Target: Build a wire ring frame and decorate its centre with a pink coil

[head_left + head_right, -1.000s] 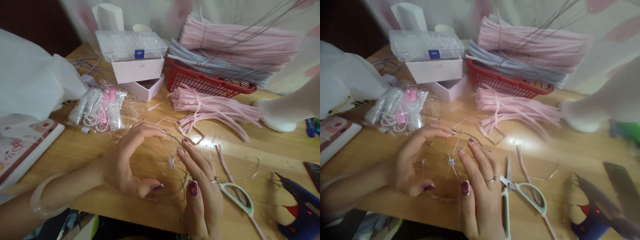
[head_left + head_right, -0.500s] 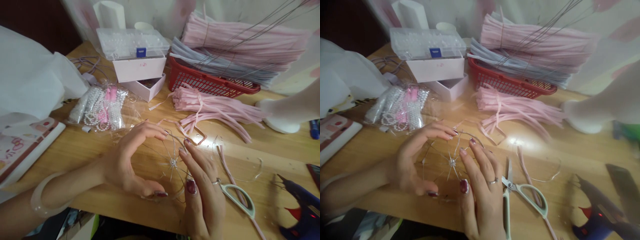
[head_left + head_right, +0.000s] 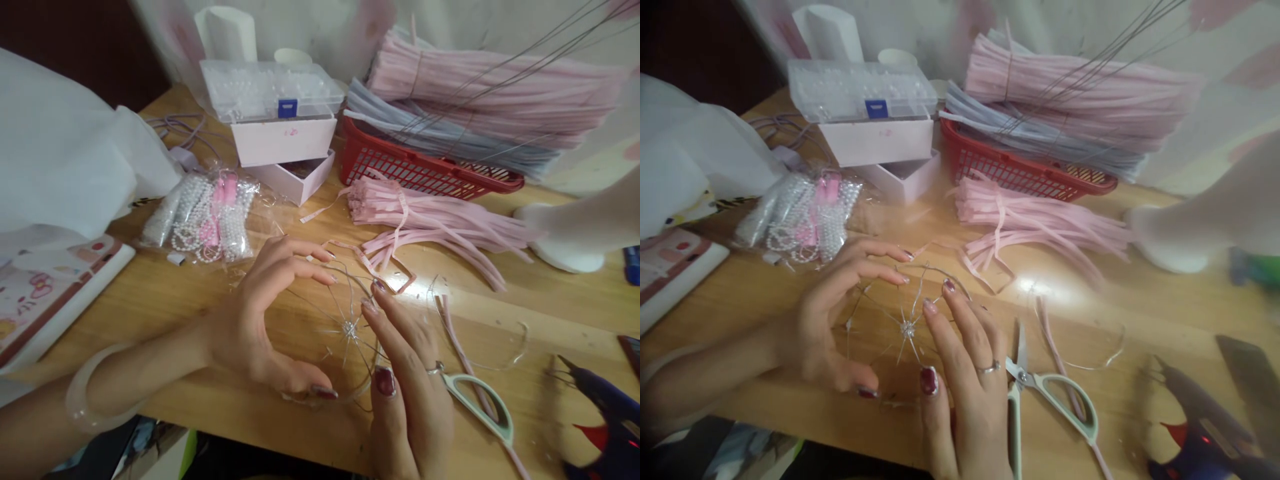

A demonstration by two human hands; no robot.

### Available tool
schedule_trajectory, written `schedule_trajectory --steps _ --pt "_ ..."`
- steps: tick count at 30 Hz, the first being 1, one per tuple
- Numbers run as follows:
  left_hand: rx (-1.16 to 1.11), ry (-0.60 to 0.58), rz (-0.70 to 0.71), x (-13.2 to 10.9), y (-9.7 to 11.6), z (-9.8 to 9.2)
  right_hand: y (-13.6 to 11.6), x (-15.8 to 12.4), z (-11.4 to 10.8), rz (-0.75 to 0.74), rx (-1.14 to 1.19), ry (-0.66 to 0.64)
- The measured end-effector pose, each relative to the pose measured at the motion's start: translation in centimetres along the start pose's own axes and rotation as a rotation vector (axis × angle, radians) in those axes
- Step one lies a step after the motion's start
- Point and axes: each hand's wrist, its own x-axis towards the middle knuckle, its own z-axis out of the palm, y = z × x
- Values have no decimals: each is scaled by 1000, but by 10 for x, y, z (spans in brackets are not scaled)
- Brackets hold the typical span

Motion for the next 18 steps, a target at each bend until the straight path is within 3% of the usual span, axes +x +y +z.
schedule_trajectory --steps 18 --pt "58 9 -20 -2 3 1 0 1 2 -1 -10 2"
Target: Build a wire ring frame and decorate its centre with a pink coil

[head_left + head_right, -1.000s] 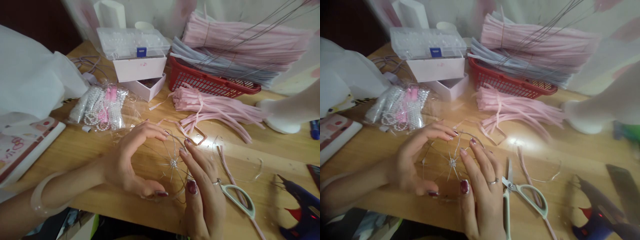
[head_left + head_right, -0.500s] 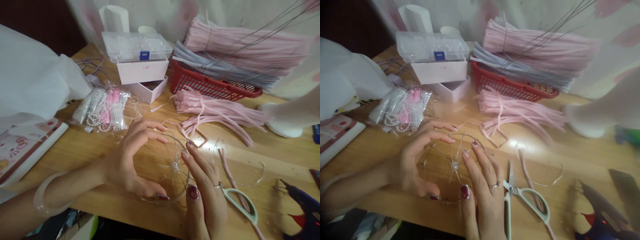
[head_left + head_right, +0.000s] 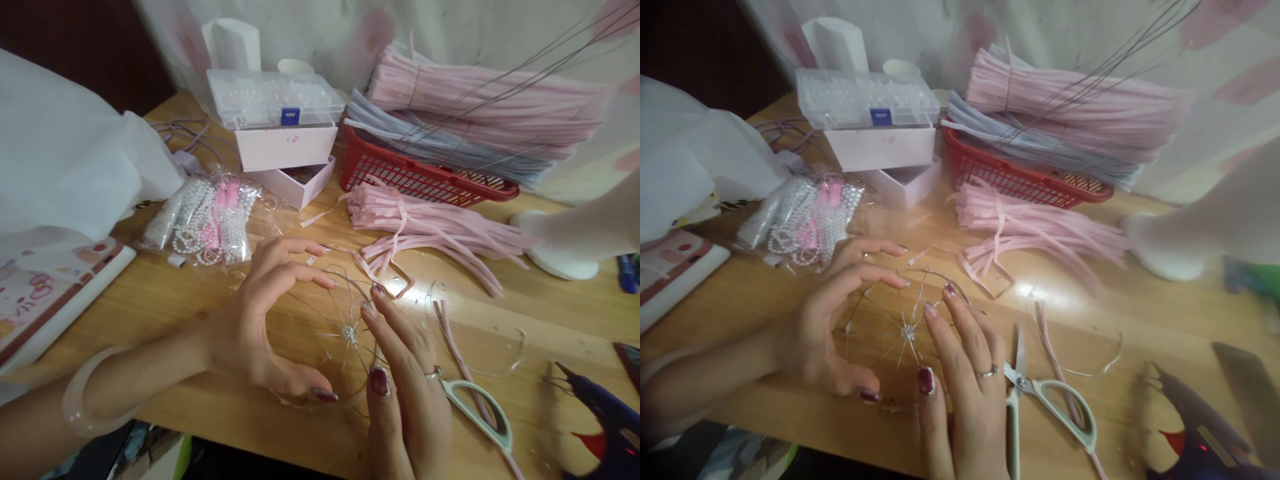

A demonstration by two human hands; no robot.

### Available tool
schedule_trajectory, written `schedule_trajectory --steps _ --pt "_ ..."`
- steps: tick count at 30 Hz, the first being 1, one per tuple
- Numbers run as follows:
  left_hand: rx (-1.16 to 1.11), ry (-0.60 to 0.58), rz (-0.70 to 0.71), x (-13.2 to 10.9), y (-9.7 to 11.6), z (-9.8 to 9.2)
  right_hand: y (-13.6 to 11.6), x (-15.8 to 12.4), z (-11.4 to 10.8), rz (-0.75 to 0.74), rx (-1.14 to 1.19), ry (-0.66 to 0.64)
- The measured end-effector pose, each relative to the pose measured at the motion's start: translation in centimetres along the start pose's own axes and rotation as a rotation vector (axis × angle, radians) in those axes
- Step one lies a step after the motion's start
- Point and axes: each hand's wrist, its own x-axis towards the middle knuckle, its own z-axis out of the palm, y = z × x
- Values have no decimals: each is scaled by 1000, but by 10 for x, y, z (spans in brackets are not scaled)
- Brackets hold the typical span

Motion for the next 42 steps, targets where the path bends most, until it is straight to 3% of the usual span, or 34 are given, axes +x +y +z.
schedule_trajectory --steps 42 --pt "33 -29 8 1 3 -3 -3 0 -3 28 10 -11"
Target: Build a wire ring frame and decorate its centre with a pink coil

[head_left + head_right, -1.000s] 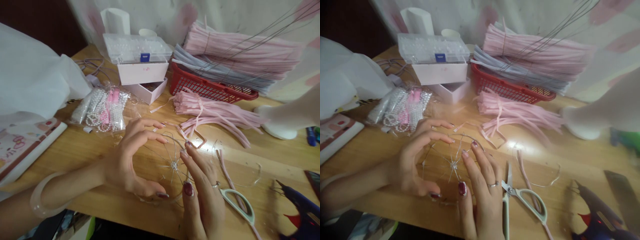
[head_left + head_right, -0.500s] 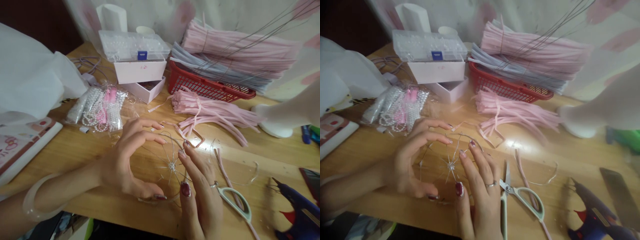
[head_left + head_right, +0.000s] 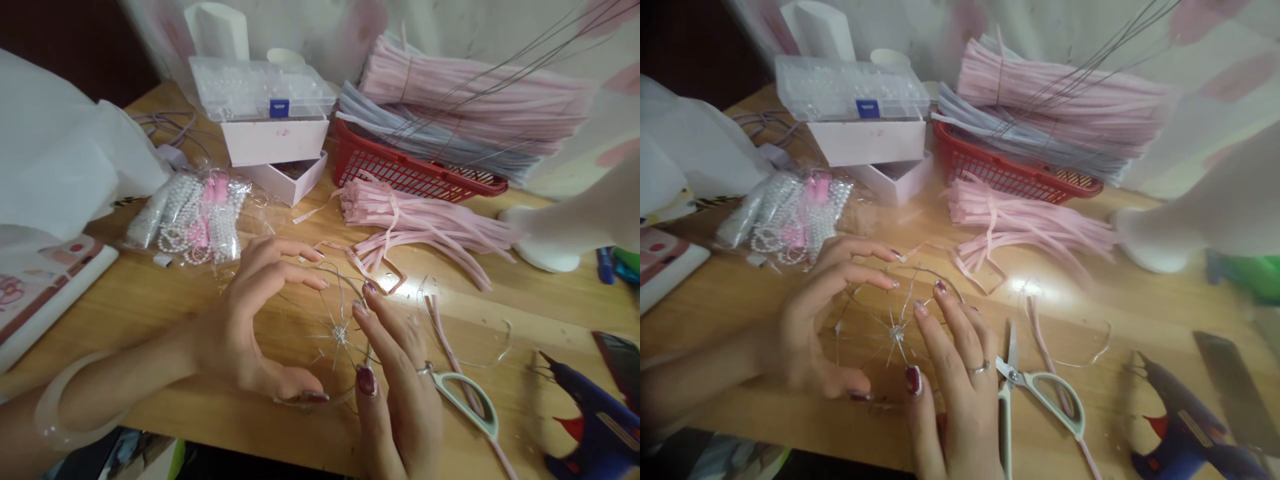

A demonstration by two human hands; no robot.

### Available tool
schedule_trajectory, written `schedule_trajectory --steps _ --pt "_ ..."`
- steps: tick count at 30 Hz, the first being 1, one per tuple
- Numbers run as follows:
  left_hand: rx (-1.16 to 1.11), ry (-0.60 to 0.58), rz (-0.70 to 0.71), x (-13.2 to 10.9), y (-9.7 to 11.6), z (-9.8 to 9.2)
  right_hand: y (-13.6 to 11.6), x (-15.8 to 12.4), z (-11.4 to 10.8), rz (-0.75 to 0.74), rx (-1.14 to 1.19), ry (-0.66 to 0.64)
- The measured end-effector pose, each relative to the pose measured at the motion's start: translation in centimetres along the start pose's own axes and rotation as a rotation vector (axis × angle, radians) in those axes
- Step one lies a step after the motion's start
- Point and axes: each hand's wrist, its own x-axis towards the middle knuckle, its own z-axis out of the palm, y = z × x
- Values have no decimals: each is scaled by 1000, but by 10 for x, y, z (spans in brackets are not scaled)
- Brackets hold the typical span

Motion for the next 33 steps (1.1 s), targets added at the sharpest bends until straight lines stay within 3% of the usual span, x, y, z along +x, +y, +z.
schedule_trajectory --steps 12,24,29,33 --pt "26 9 -30 1 2 -1 -2 0 3 9 -12 42" --pt "6 -34 -24 5 2 -7 6 -1 -2 -68 -60 -43" --pt "69 55 -73 -1 26 -24 5 -1 -1 -63 -74 -30" --pt "433 229 -92 -34 56 -16 4 0 -1 -61 -68 -26"
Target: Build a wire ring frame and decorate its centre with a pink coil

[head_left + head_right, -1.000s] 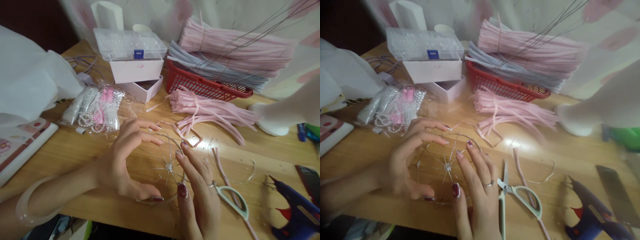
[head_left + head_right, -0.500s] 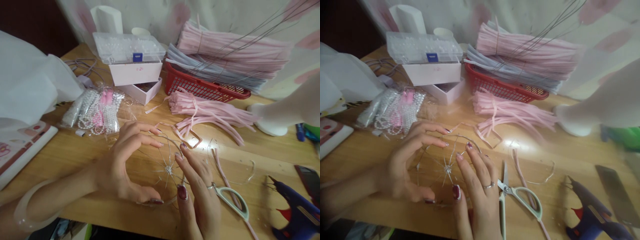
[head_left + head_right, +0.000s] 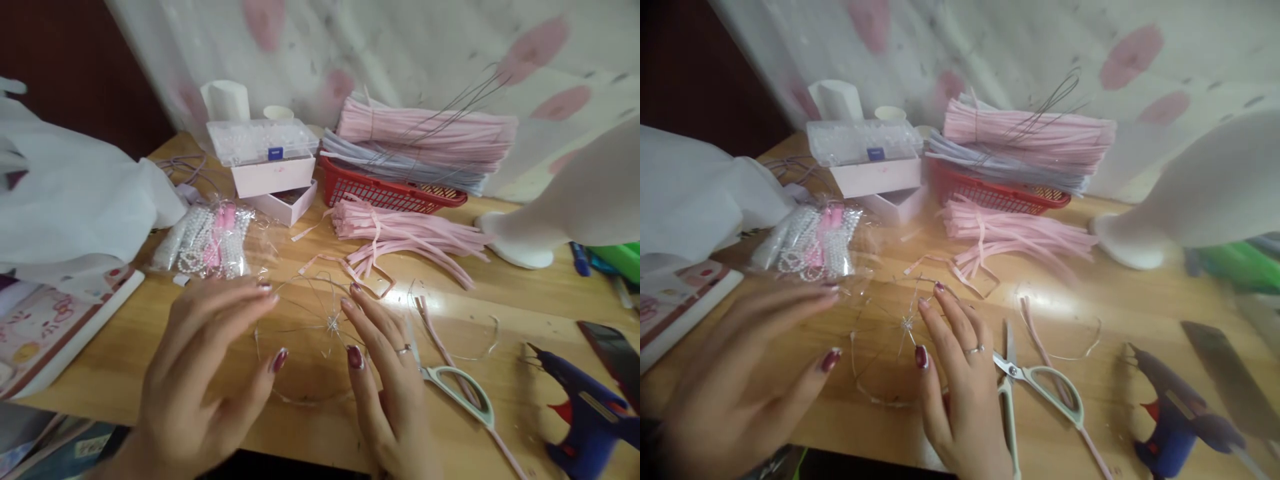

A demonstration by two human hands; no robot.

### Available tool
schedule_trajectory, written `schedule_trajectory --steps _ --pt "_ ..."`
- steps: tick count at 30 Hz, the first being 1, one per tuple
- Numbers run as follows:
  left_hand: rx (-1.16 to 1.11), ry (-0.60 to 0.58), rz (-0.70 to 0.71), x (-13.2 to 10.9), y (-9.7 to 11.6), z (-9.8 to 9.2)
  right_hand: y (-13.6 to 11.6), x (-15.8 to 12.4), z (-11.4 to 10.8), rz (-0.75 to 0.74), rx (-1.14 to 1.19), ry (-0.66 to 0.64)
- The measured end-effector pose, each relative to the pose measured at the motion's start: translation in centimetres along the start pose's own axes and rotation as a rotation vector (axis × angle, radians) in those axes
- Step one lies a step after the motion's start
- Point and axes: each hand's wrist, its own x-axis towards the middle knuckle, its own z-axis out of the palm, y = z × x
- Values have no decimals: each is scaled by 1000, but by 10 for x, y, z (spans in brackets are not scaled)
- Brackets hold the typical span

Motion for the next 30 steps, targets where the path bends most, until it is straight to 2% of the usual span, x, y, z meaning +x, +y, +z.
schedule_trajectory --steps 3,5,7,10,19,25,30 --pt "53 7 33 -32 18 12 0 1 0 -11 -3 -4" --pt "50 0 -15 -47 28 27 1 1 1 -11 -5 -4" --pt "37 51 -65 -55 37 41 1 0 2 -11 -6 -2" --pt "20 65 -97 -58 45 55 2 0 2 -10 -3 0" --pt "-10 79 -77 -57 39 58 2 -1 2 -15 8 9" --pt "47 97 -50 -57 35 63 -1 -3 0 -12 -2 11" --pt "58 85 -30 -58 34 62 -8 -9 -19 73 -6 248"
